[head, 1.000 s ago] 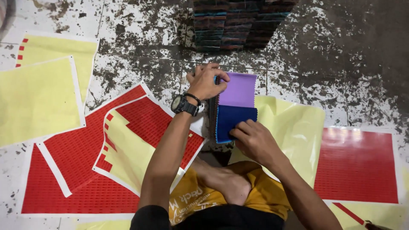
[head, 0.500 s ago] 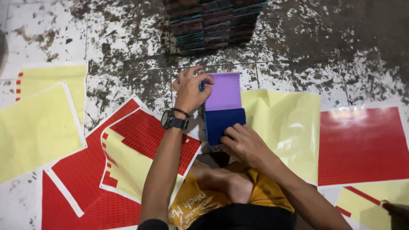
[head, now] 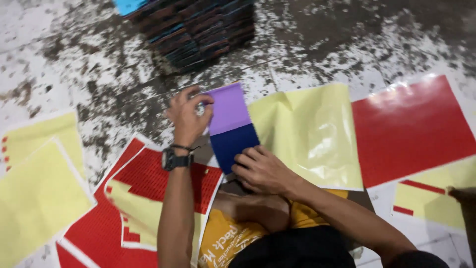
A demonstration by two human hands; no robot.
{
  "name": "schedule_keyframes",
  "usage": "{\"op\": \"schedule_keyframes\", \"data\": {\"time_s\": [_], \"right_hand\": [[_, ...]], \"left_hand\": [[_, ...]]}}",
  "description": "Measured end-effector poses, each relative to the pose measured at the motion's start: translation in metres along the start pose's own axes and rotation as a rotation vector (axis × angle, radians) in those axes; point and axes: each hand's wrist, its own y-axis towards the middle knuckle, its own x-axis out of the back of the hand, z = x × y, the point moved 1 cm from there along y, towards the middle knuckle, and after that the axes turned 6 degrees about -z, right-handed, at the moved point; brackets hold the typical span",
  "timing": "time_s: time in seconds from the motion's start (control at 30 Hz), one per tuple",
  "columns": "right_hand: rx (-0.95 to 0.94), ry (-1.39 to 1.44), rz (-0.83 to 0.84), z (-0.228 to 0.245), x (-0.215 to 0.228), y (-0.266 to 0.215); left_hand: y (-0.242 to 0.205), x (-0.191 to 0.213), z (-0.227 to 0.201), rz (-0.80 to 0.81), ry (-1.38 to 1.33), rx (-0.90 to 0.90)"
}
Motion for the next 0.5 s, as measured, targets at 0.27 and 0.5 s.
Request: {"op": "schedule_keyframes", "data": {"time_s": [0.27,0.5], "right_hand": [[-0.509,0.035,-0.271,-0.031,0.061,-0.081],[-1.429,-0.086,-0.48,-0.034,0.125,-0.217]], "left_hand": [[-0.033,0.024,-0.119,-0.204,-0.263,-0.367],[-0.108,-0.135,-0.236,0.247,-0.724,-0.459]]}}
